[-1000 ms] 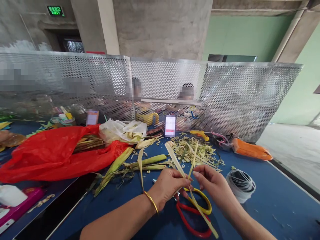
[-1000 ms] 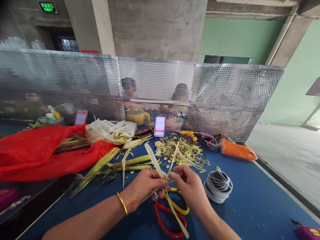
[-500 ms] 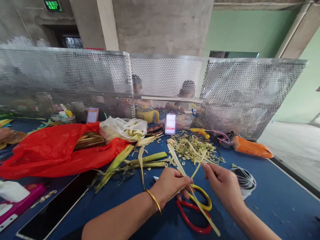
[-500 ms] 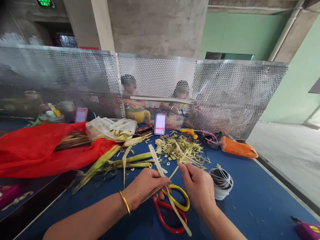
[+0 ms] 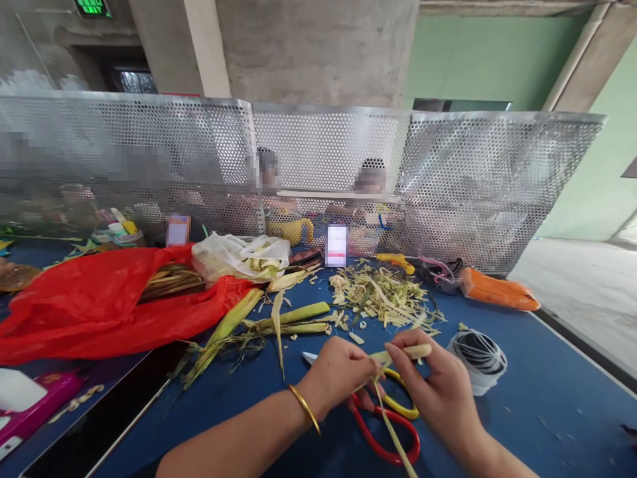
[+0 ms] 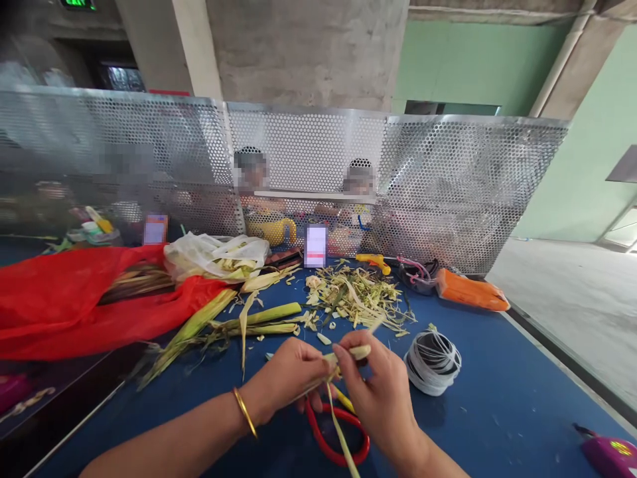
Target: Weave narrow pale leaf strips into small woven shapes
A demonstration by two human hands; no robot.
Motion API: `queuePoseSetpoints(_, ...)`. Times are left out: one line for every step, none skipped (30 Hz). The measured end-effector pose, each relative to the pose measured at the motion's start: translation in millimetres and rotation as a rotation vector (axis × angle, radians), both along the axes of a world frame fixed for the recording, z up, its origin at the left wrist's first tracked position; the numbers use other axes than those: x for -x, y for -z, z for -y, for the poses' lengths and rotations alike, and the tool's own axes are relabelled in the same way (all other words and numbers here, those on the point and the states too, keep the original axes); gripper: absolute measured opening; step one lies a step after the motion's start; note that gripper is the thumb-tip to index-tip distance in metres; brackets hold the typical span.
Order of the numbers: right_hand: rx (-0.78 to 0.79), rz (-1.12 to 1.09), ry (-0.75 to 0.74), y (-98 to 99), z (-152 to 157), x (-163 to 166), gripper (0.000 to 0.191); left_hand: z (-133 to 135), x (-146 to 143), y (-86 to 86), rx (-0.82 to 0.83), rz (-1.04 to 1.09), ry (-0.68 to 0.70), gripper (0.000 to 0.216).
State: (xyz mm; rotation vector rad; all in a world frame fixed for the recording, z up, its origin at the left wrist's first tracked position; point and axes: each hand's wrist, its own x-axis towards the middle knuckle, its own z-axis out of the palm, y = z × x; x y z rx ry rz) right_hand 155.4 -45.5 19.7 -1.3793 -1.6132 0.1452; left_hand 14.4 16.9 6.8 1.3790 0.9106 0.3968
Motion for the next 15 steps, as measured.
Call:
queuePoseSetpoints(-0.051, 0.058, 0.017, -1.2, 2, 0, 0.016, -3, 0, -2.2, 0.073, 0.052, -0.059, 0.024)
queuePoseSetpoints(-0.090, 0.123, 0.026, -1.5, 4, 0, 0.013, -6, 0, -4.1, 0.138, 0.103, -0.116, 0.022)
queuePoseSetpoints(-0.124, 0.195, 0.027, -0.6, 5, 0, 0.010, -9, 1, -5.6, 0.192, 0.148, -0.167, 0.022)
queuePoseSetpoints(-0.161, 0.271, 0.023, 1.1, 6, 0, 0.009, -10, 1, -6.5, 0.240, 0.185, -0.209, 0.022)
queuePoseSetpoints(-0.198, 0.351, 0.015, 3.4, 7, 1, 0.009, -11, 1, -7.0, 0.282, 0.218, -0.240, 0.022)
queuePoseSetpoints(-0.234, 0.428, 0.006, 5.9, 7, 2, 0.009, -11, 1, -7.2, 0.320, 0.249, -0.255, 0.022)
queuePoseSetpoints(-0.269, 0.494, 0.002, 8.3, 7, 3, 0.009, -11, 1, -7.2, 0.353, 0.282, -0.254, 0.021)
queuePoseSetpoints(-0.298, 0.546, 0.003, 10.2, 6, 3, 0.010, -11, 1, -7.3, 0.382, 0.315, -0.243, 0.020)
queuePoseSetpoints(-0.318, 0.582, 0.005, 11.4, 6, 4, 0.011, -10, 1, -7.6, 0.407, 0.345, -0.225, 0.020)
queuePoseSetpoints(-0.327, 0.602, 0.012, 12.0, 6, 4, 0.012, -10, 1, -8.3, 0.429, 0.375, -0.203, 0.021)
queuePoseSetpoints(-0.331, 0.613, 0.023, 11.9, 5, 4, 0.013, -10, 1, -9.3, 0.452, 0.401, -0.185, 0.022)
queuePoseSetpoints(-0.330, 0.617, 0.036, 11.5, 5, 4, 0.014, -11, 2, -10.6, 0.475, 0.426, -0.170, 0.023)
queuePoseSetpoints(-0.324, 0.619, 0.047, 10.9, 4, 4, 0.015, -12, 4, -12.1, 0.499, 0.447, -0.157, 0.024)
queuePoseSetpoints(-0.315, 0.621, 0.054, 10.4, 4, 4, 0.016, -12, 5, -13.5, 0.518, 0.466, -0.146, 0.024)
queuePoseSetpoints(-0.307, 0.625, 0.056, 10.3, 3, 4, 0.017, -13, 7, -14.9, 0.524, 0.480, -0.139, 0.024)
